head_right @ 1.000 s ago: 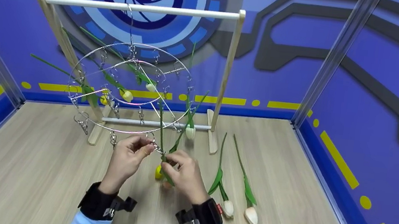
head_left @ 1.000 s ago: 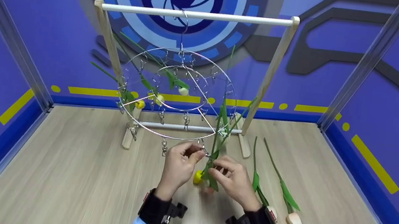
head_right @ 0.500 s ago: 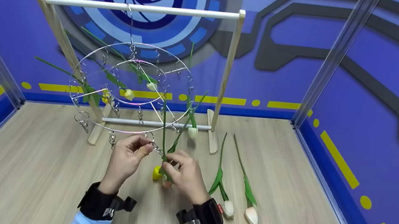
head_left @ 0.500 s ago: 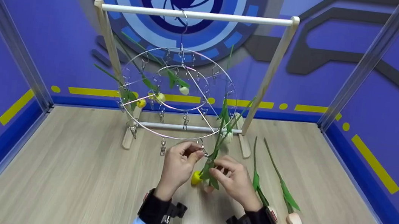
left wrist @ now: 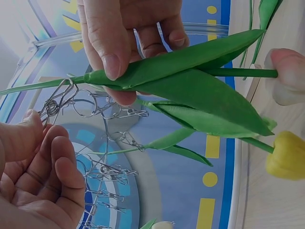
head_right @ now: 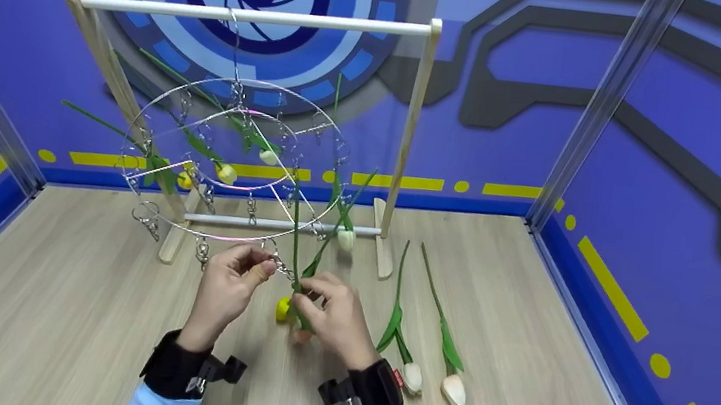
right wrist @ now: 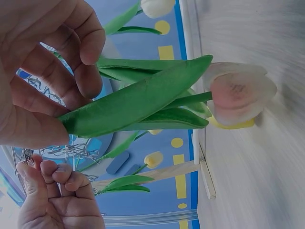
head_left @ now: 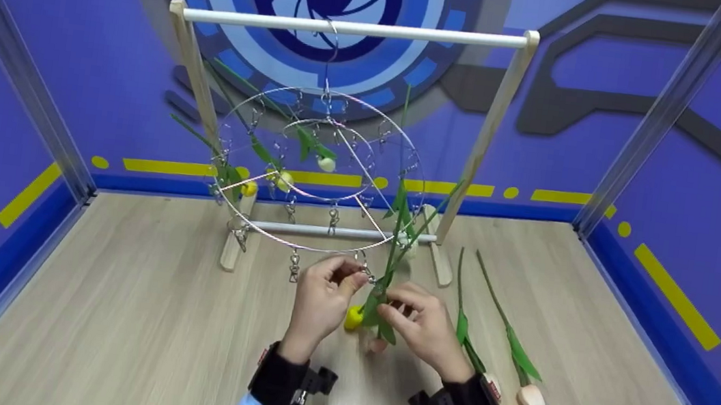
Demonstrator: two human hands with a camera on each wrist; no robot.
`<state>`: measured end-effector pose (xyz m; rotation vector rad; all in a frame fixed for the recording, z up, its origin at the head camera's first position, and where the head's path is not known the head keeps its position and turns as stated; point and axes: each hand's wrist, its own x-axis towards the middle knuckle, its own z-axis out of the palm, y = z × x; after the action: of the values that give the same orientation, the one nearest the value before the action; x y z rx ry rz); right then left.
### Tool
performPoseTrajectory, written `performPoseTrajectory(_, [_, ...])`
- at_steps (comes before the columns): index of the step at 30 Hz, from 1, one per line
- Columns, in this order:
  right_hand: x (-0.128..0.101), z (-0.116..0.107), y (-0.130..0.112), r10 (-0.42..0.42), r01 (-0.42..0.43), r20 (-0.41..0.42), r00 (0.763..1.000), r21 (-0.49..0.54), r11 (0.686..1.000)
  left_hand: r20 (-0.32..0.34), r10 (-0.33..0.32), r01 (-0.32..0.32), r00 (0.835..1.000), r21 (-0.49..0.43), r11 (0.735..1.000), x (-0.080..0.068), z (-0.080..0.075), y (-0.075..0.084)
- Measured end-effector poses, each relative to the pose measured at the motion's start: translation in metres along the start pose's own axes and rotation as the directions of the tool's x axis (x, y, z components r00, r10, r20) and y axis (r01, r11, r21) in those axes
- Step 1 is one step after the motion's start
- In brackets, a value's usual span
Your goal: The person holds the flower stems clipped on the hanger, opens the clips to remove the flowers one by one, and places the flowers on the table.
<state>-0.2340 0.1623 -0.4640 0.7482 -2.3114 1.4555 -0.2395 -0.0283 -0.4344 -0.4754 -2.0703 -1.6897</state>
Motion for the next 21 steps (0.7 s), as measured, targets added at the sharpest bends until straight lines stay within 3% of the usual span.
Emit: performPoseTrajectory(21, [-0.0006, -0.0013, 0.0008, 0.001, -0.001, 0.016, 1.0, -0.012, 1.0, -0.003, -0.014, 0.014, 1.0, 0.024, 1.0, 0.001, -0.0003, -0.0002])
